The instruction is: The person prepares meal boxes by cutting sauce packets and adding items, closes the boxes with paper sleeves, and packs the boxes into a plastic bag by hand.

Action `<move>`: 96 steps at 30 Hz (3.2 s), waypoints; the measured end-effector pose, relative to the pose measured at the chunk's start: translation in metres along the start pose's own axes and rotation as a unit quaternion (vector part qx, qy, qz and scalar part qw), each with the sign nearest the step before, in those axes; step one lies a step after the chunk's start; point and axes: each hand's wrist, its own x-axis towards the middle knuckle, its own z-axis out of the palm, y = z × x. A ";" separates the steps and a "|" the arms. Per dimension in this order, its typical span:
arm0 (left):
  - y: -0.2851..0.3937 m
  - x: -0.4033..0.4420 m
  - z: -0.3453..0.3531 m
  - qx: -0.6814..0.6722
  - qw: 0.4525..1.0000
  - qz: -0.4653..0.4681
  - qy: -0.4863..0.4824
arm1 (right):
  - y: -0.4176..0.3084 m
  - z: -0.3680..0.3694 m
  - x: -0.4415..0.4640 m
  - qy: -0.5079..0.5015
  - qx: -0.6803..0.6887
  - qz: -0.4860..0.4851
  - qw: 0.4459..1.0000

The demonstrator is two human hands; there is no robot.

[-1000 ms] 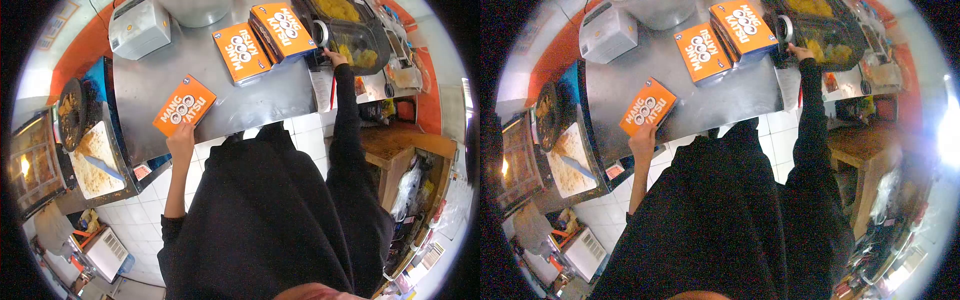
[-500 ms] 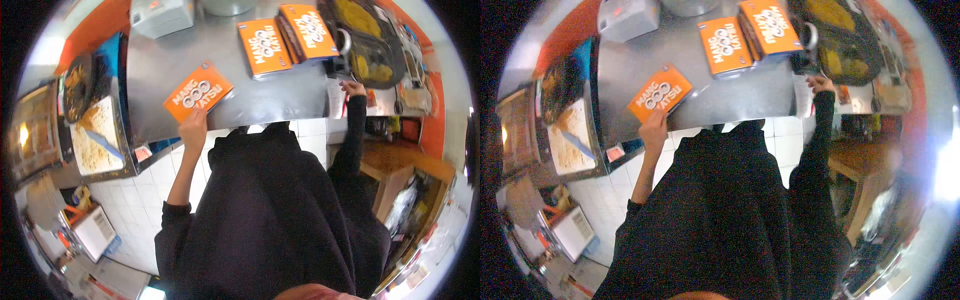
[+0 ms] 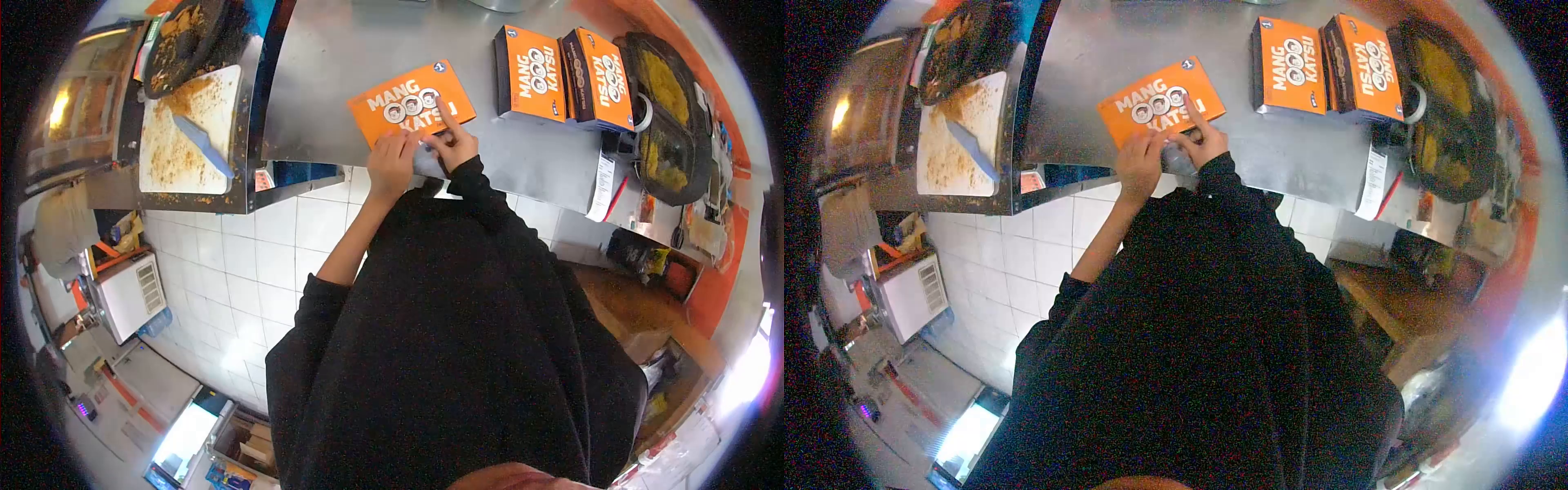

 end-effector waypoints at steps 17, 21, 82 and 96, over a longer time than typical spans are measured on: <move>-0.044 0.144 -0.024 -0.241 0.921 -0.132 -0.275 | 0.022 -0.170 -0.095 0.220 -0.069 0.048 0.972; 0.025 0.194 -0.039 -0.278 0.933 -0.138 -0.182 | 0.043 -0.271 -0.097 0.416 -0.197 0.113 0.880; 0.101 0.191 0.101 -0.511 0.762 -0.329 -0.226 | 0.007 -0.344 0.192 0.028 -0.483 -0.096 0.870; 0.073 0.182 0.163 -0.705 0.491 -0.478 -0.183 | 0.083 -0.331 0.090 -0.034 0.425 0.350 0.834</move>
